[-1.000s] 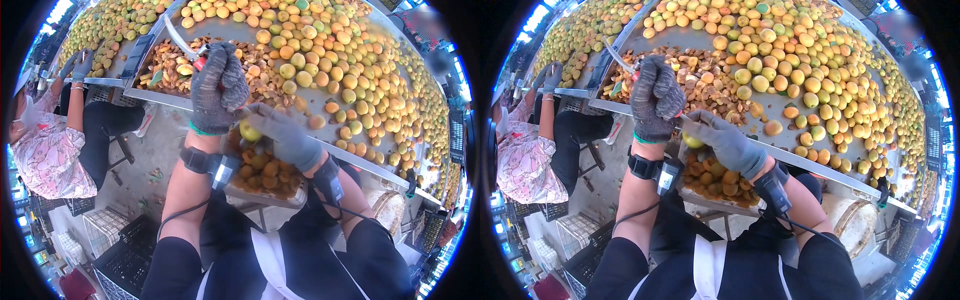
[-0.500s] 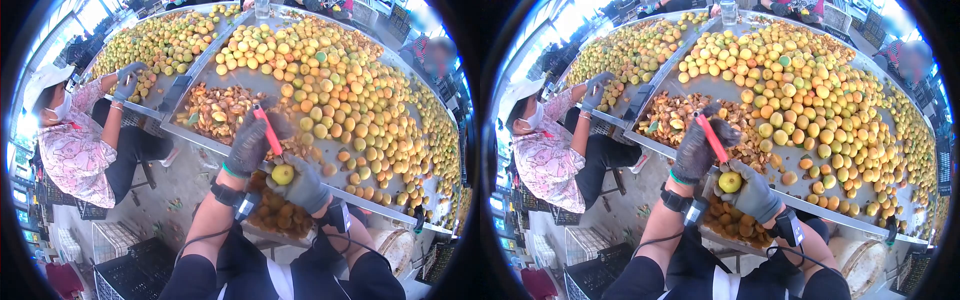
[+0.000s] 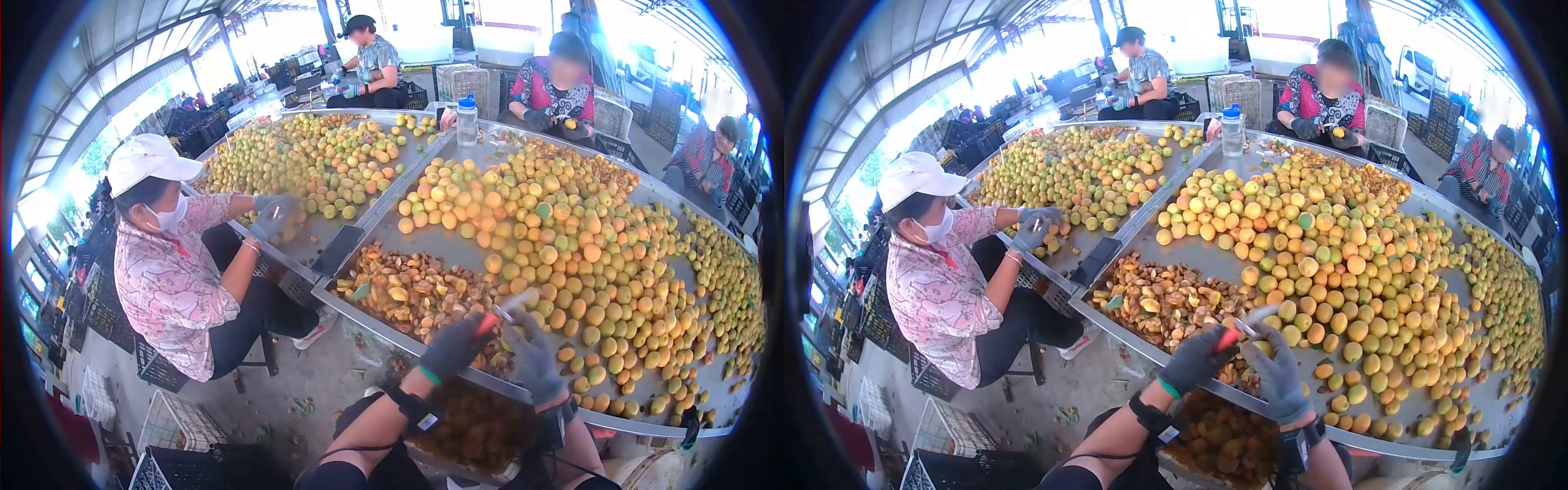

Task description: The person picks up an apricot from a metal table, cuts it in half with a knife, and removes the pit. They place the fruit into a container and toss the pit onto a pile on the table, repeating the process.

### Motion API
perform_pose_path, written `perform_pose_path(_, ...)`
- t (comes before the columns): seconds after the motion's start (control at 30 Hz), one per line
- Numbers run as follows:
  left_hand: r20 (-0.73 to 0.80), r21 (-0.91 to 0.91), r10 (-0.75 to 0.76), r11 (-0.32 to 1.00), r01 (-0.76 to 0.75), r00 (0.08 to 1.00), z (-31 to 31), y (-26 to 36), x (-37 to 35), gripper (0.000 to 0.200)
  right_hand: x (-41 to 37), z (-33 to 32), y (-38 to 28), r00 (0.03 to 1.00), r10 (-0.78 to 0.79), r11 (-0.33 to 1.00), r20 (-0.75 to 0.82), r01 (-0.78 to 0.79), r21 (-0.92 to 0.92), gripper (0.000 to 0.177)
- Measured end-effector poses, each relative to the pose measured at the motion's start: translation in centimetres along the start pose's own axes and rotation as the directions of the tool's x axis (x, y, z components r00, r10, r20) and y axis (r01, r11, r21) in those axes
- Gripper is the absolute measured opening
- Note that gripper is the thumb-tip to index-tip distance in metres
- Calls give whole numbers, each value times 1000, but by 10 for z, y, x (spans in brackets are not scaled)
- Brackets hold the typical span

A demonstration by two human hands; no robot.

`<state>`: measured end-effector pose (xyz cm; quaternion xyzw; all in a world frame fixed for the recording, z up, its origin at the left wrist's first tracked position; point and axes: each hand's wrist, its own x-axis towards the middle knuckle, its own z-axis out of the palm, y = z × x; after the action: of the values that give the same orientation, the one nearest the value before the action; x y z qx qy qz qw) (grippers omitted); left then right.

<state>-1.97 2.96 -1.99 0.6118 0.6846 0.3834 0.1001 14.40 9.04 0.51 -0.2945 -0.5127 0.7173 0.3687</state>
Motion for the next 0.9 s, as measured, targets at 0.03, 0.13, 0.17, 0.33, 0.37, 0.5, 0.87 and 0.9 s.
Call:
perform_pose_path(0.03,169,-25,-42,999,47,985,0,5,-3,43,3,-5,6,990,-138,978,11,138,-158,22)
perform_pose_path(0.13,265,-155,5,987,38,964,-2,18,-8,47,0,-12,3,987,-161,967,16,161,-197,20)
perform_pose_path(0.17,265,-228,87,973,-25,960,2,12,-9,47,-1,-14,-1,998,-60,995,8,60,-83,19)
perform_pose_path(0.33,645,-654,-63,469,593,761,-33,34,-2,42,2,-32,19,951,-289,796,112,304,-524,20)
perform_pose_path(0.37,607,-677,-101,453,579,788,-27,28,-2,41,9,-32,28,992,-122,992,35,122,-12,21)
perform_pose_path(0.5,400,-760,-288,426,490,870,-11,7,-6,31,6,-18,12,964,-262,947,-51,267,182,29)
perform_pose_path(0.87,438,-753,-186,459,472,880,-20,39,-10,22,3,-25,-2,967,-224,768,120,99,633,35)
perform_pose_path(0.9,378,-724,-167,560,403,911,-18,39,-12,22,2,-26,-1,951,-303,910,58,271,315,31)
